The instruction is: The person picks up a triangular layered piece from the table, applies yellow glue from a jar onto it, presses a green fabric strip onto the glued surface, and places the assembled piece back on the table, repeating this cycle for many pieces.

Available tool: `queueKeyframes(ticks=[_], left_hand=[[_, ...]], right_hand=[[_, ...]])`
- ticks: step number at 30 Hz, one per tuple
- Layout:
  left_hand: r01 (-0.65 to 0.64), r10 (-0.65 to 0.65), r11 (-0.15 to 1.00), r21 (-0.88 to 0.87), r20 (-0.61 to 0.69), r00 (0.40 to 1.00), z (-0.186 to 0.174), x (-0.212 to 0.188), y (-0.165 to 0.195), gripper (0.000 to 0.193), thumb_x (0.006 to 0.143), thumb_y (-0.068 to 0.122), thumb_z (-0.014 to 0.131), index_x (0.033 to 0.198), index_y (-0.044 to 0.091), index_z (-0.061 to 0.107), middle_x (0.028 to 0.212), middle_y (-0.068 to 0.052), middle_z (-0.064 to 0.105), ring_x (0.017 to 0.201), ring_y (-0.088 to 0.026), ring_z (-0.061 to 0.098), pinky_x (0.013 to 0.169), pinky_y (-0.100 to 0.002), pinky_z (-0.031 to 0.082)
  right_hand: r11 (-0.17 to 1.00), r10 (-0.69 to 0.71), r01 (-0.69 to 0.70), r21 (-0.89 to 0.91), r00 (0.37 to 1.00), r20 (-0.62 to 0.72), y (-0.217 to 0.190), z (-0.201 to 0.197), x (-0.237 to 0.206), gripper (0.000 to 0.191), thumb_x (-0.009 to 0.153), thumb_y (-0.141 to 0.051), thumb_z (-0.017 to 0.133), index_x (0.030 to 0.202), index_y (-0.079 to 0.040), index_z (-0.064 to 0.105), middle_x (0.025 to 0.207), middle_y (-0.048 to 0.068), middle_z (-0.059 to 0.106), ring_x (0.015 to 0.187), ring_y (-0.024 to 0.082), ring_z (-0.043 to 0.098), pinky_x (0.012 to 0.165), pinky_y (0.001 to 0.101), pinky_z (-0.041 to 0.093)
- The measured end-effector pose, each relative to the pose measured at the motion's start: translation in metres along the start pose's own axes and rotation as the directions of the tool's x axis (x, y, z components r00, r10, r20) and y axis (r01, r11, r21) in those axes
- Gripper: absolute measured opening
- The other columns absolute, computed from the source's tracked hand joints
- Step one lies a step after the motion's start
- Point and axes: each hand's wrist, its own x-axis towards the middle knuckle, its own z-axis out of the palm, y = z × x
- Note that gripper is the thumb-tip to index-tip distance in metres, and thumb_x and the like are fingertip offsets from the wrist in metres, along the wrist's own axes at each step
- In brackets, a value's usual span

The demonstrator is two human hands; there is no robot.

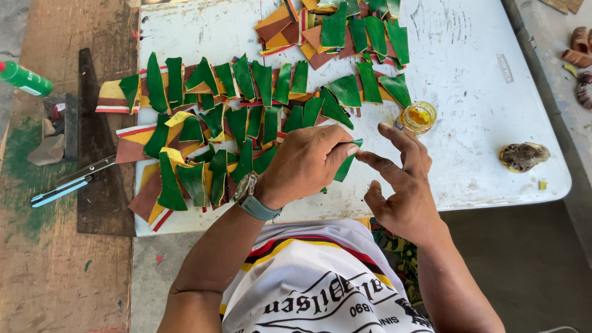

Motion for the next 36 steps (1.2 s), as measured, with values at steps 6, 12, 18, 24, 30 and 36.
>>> queueKeyframes(ticks=[6,12,18,24,30,36], left_hand=[[-0.010,0.009,0.997,0.082,0.009,1.000,0.008,-0.003,-0.007,0.014,0.099,0.015,0.071,0.098,0.005,0.061,0.082,-0.013,0.066,0.077,-0.033,0.068,0.065,-0.044,0.052],[-0.099,0.086,0.980,0.175,0.080,0.993,0.036,-0.014,-0.011,0.009,0.097,0.011,0.070,0.099,0.005,0.063,0.084,-0.011,0.068,0.073,-0.030,0.067,0.068,-0.044,0.051],[0.194,-0.194,0.977,-0.084,0.007,0.981,0.034,-0.026,-0.024,0.013,0.097,0.017,0.074,0.095,0.005,0.068,0.075,-0.006,0.066,0.065,-0.016,0.061,0.062,-0.032,0.048],[0.402,-0.406,0.766,-0.501,0.107,0.908,0.033,-0.029,-0.046,0.020,0.100,0.022,0.073,0.097,0.002,0.070,0.079,0.004,0.064,0.072,-0.002,0.054,0.064,-0.019,0.047],[0.409,-0.374,0.576,-0.708,0.216,0.902,0.054,-0.025,-0.066,0.017,0.101,0.018,0.074,0.099,0.001,0.072,0.086,0.005,0.066,0.080,-0.002,0.055,0.073,-0.019,0.049],[0.507,-0.447,0.297,-0.809,0.352,0.822,0.067,-0.020,-0.077,0.013,0.096,0.016,0.074,0.096,0.003,0.072,0.078,0.004,0.064,0.068,-0.005,0.054,0.058,-0.022,0.047]], right_hand=[[0.995,0.074,-0.075,0.061,0.997,0.021,0.001,0.005,-0.001,0.059,0.070,0.002,0.064,0.129,-0.006,0.070,0.160,0.020,0.038,0.150,0.039,0.033,0.123,0.0508,0.027],[0.456,0.202,-0.272,0.847,0.959,0.199,0.002,-0.008,0.001,0.080,0.063,-0.009,0.065,0.143,-0.006,0.058,0.173,0.017,0.018,0.162,0.030,0.018,0.125,0.0513,0.016],[0.965,0.143,-0.123,0.232,0.987,-0.072,0.059,-0.089,0.018,0.051,0.082,-0.028,0.074,0.132,-0.021,0.071,0.157,0.010,0.050,0.154,0.029,0.037,0.130,0.0518,0.027],[0.838,0.211,-0.012,-0.545,0.929,0.303,0.153,-0.054,0.048,0.050,0.069,-0.041,0.086,0.116,-0.027,0.080,0.144,0.008,0.055,0.138,0.034,0.038,0.111,0.0510,0.027],[0.768,0.472,-0.088,-0.635,0.748,0.467,0.182,-0.019,0.072,0.058,0.062,-0.040,0.085,0.118,-0.027,0.078,0.145,0.002,0.051,0.138,0.028,0.035,0.110,0.0477,0.027],[0.806,0.499,-0.164,-0.568,0.705,0.504,0.174,-0.040,0.087,0.057,0.059,-0.023,0.084,0.115,-0.034,0.080,0.149,-0.003,0.050,0.141,0.027,0.033,0.116,0.0488,0.022]])
